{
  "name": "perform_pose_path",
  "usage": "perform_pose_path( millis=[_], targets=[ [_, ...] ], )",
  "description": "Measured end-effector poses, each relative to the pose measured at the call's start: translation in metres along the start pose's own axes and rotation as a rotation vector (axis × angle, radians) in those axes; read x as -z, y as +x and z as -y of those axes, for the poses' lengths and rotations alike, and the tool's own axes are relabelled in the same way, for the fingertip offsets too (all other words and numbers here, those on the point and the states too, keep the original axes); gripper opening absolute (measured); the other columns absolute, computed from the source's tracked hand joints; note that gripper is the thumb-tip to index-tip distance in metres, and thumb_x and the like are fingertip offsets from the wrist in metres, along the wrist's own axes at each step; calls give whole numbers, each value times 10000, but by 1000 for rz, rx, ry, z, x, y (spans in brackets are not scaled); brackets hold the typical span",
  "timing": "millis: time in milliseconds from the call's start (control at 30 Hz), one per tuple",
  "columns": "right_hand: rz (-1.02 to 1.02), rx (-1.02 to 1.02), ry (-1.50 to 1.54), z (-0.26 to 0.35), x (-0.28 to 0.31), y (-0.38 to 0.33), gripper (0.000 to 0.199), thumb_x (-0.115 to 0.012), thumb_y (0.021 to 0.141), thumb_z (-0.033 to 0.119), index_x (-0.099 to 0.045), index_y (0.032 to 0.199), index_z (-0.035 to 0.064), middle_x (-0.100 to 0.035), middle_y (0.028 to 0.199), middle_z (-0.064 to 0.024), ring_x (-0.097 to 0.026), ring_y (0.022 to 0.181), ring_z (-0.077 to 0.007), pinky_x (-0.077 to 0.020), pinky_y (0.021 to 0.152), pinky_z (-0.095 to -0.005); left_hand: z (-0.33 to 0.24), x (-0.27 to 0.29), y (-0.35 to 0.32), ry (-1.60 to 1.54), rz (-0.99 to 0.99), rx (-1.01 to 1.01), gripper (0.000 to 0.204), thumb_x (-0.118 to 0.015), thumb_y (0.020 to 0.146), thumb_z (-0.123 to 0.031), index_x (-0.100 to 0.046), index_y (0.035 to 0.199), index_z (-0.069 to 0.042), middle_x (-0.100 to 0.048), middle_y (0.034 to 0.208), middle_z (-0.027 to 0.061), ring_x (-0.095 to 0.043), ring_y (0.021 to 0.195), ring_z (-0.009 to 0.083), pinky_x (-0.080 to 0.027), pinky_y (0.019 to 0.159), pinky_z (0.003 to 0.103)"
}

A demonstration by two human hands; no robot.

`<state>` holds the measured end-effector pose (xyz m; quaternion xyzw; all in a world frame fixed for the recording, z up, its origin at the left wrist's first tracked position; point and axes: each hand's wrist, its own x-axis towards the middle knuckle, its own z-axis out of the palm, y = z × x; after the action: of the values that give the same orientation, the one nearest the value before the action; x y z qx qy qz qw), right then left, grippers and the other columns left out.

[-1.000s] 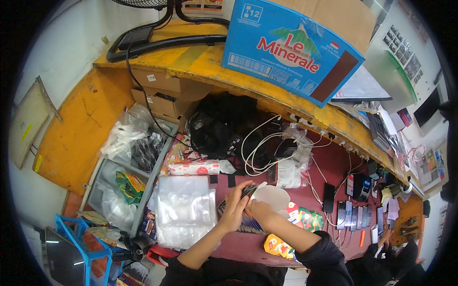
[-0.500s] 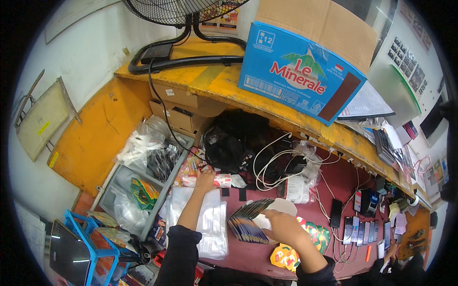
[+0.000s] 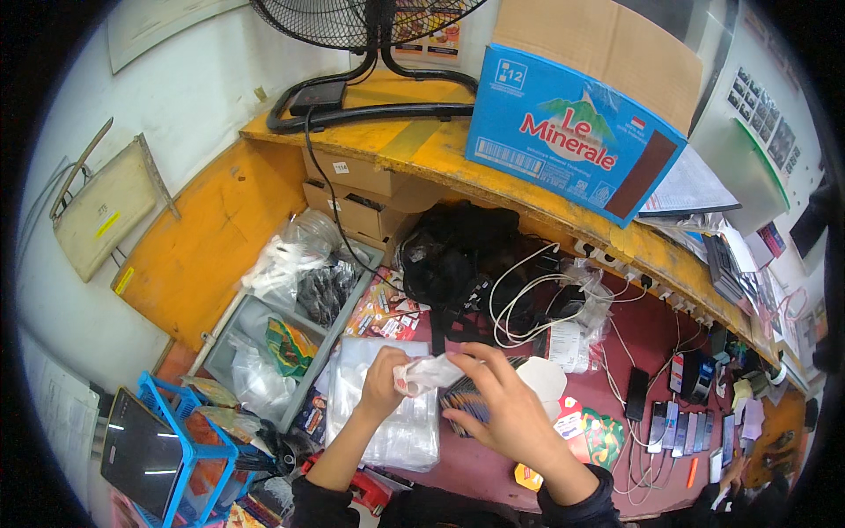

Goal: The person folds flat, colorful printed paper pieces into small open-top boxes at a cluttered counter. They repeatedly fold edges, tuck flaps, and stack finished boxes. The person also briefly handles a small wrapped food item and places it into a plastic bag.

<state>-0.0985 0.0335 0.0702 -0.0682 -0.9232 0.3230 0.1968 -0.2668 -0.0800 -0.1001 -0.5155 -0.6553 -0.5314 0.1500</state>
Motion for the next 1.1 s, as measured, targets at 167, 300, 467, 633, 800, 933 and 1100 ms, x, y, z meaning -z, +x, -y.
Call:
perform_pose_path(
  millis=[167,300,467,633,800,933,1100],
  targets=[
    [138,35,-161,-11,-44,-8,319,-699,736,131,-574,1017,47,-567,992,-111,-582,920,-277,-498,753,-377,-6,-2,-56,-6,-36,90,392,-735,614,7,-477,907,-25,-552,839,138,-568,753,309,-477,635,369],
    [419,-92,-341,-25,-83,-13,194,-645,770,151,-571,914,44,-580,959,-118,-591,917,-266,-490,733,-367,-3,-13,-104,11,-42,198,415,-757,596,7,-475,899,-34,-557,849,136,-570,767,305,-478,636,361],
    [356,109,-339,-28,-97,-18,131,-568,779,100,-560,896,42,-600,863,-111,-603,865,-272,-466,722,-361,-1,-25,-134,-170,-108,298,483,-815,599,-69,-492,956,-26,-595,938,133,-596,842,278,-499,696,340],
    [346,185,-266,-8,-69,-11,146,-561,778,91,-539,912,36,-581,802,-106,-592,830,-279,-428,772,-374,4,-31,-146,-173,-60,362,600,-857,554,-123,-511,1035,-35,-597,957,122,-599,855,271,-494,724,343],
    [316,175,-151,18,-15,-5,132,-592,805,98,-521,899,40,-567,797,-105,-580,782,-290,-426,739,-373,10,-30,-152,-165,-100,368,613,-882,512,-136,-525,1001,-40,-591,901,122,-598,796,281,-495,699,345],
    [164,128,-127,42,22,-13,180,-618,762,67,-516,909,47,-568,815,-103,-579,757,-292,-440,714,-367,-4,-20,-144,-148,-58,414,569,-874,528,-131,-534,975,-41,-592,847,117,-605,747,259,-498,675,330],
    [93,108,-38,52,31,-23,220,-667,745,65,-539,923,60,-588,825,-87,-577,736,-283,-445,681,-360,-47,-8,-118,-370,-4,433,547,-869,551,-146,-550,982,-39,-601,831,105,-616,737,206,-498,670,304]
  ],
)
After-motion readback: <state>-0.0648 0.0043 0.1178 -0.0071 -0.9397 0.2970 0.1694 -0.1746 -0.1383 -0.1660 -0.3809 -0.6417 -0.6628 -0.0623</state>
